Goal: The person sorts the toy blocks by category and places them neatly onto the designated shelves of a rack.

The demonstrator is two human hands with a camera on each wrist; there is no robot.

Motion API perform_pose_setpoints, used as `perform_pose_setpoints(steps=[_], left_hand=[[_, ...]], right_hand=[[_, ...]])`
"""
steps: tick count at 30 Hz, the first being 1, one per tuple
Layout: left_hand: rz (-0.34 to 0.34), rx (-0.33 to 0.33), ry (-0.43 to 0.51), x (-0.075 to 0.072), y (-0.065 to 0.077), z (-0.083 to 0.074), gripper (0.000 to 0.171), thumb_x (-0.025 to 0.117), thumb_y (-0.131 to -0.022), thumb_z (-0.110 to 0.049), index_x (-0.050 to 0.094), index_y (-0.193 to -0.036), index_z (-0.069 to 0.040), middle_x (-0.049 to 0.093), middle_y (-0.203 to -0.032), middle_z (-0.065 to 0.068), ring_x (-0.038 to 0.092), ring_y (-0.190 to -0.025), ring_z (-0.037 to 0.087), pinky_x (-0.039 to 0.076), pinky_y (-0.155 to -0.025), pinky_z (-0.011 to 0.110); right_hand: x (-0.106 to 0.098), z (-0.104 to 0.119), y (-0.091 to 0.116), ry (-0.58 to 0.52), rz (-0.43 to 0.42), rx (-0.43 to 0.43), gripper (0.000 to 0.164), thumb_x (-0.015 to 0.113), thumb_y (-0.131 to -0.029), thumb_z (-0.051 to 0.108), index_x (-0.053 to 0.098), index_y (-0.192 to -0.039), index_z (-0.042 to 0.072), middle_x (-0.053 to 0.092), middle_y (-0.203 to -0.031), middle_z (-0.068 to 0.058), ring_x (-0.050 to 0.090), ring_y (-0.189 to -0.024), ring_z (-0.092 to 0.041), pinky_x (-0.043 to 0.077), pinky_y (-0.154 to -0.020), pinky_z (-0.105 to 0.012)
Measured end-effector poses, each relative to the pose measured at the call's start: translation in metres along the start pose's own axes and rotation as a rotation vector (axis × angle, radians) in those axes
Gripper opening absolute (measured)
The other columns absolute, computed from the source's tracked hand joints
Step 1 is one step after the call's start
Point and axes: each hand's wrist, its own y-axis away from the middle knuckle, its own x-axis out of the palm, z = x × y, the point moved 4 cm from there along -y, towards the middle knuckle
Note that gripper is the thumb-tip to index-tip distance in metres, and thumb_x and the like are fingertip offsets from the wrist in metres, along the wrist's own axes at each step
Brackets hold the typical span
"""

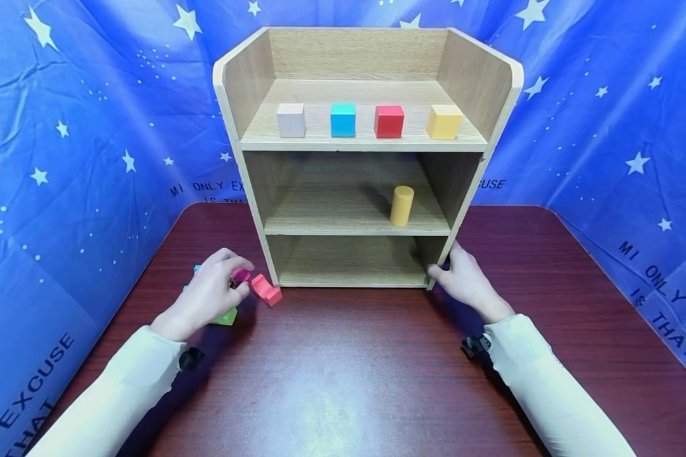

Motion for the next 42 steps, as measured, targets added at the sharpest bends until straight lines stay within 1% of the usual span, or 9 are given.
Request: perform_pose_setpoints(steps=[6,12,19,23,29,34,37,42], left_hand=[[-0.014,0.027,0.006,0.0,-0.001,-0.008,0.028,0.066,-0.072,-0.005,0.07,-0.1,-0.002,0.058,-0.096,0.01,0.053,-0.086,0.025,0.043,-0.073,0.037],[-0.017,0.057,0.001,0.002,-0.001,-0.017,0.026,0.069,-0.073,-0.008,0.071,-0.098,-0.004,0.057,-0.095,0.007,0.053,-0.084,0.021,0.044,-0.071,0.034],[-0.026,0.124,-0.005,0.005,0.0,-0.025,0.022,0.067,-0.073,-0.007,0.07,-0.095,-0.007,0.057,-0.094,0.006,0.053,-0.088,0.023,0.045,-0.075,0.037],[-0.026,0.148,0.001,0.006,-0.002,-0.03,0.022,0.066,-0.072,-0.006,0.069,-0.094,-0.006,0.056,-0.095,0.007,0.053,-0.089,0.024,0.045,-0.077,0.038],[-0.018,0.166,0.007,0.009,-0.006,-0.039,0.019,0.068,-0.071,-0.007,0.067,-0.09,-0.01,0.055,-0.092,0.004,0.051,-0.087,0.022,0.045,-0.074,0.035],[0.008,0.156,0.04,0.011,-0.008,-0.046,0.024,0.069,-0.072,-0.008,0.066,-0.095,-0.009,0.055,-0.093,0.003,0.05,-0.088,0.02,0.045,-0.073,0.033],[0.017,0.154,0.076,0.012,-0.011,-0.052,0.023,0.069,-0.072,-0.007,0.065,-0.095,-0.01,0.055,-0.092,0.002,0.05,-0.084,0.017,0.044,-0.071,0.03],[0.006,0.189,0.125,0.012,-0.016,-0.061,0.02,0.066,-0.072,-0.005,0.064,-0.091,-0.012,0.054,-0.089,-0.001,0.05,-0.078,0.013,0.044,-0.067,0.027]], right_hand=[[0.001,-0.001,-0.001,0.001,0.006,0.005,0.045,0.06,-0.084,0.011,0.043,-0.125,0.0,0.063,-0.105,-0.021,0.058,-0.101,-0.032,0.043,-0.086,-0.046],[0.0,-0.001,0.0,0.006,0.001,-0.001,0.044,0.06,-0.084,0.011,0.043,-0.123,0.0,0.063,-0.103,-0.02,0.058,-0.099,-0.032,0.044,-0.085,-0.046],[0.0,0.001,0.0,0.005,0.0,0.0,0.045,0.06,-0.084,0.011,0.043,-0.124,0.0,0.063,-0.103,-0.02,0.058,-0.099,-0.032,0.044,-0.085,-0.046],[-0.001,0.001,0.0,0.005,0.001,0.002,0.045,0.06,-0.084,0.011,0.043,-0.124,0.0,0.063,-0.104,-0.021,0.058,-0.099,-0.032,0.044,-0.085,-0.046],[0.0,0.001,0.0,0.004,0.0,0.001,0.043,0.06,-0.084,0.011,0.044,-0.122,0.0,0.064,-0.103,-0.021,0.058,-0.099,-0.033,0.044,-0.085,-0.047],[0.0,0.0,0.0,0.006,-0.003,-0.004,0.044,0.06,-0.083,0.011,0.044,-0.122,0.0,0.064,-0.103,-0.021,0.058,-0.099,-0.032,0.044,-0.085,-0.046],[-0.001,0.001,0.0,0.005,-0.003,-0.003,0.044,0.06,-0.083,0.011,0.044,-0.123,0.0,0.064,-0.103,-0.021,0.058,-0.099,-0.032,0.044,-0.085,-0.046],[-0.001,0.001,0.0,0.0,0.0,0.0,0.044,0.06,-0.084,0.011,0.044,-0.123,0.0,0.063,-0.105,-0.022,0.058,-0.101,-0.033,0.043,-0.086,-0.047]])
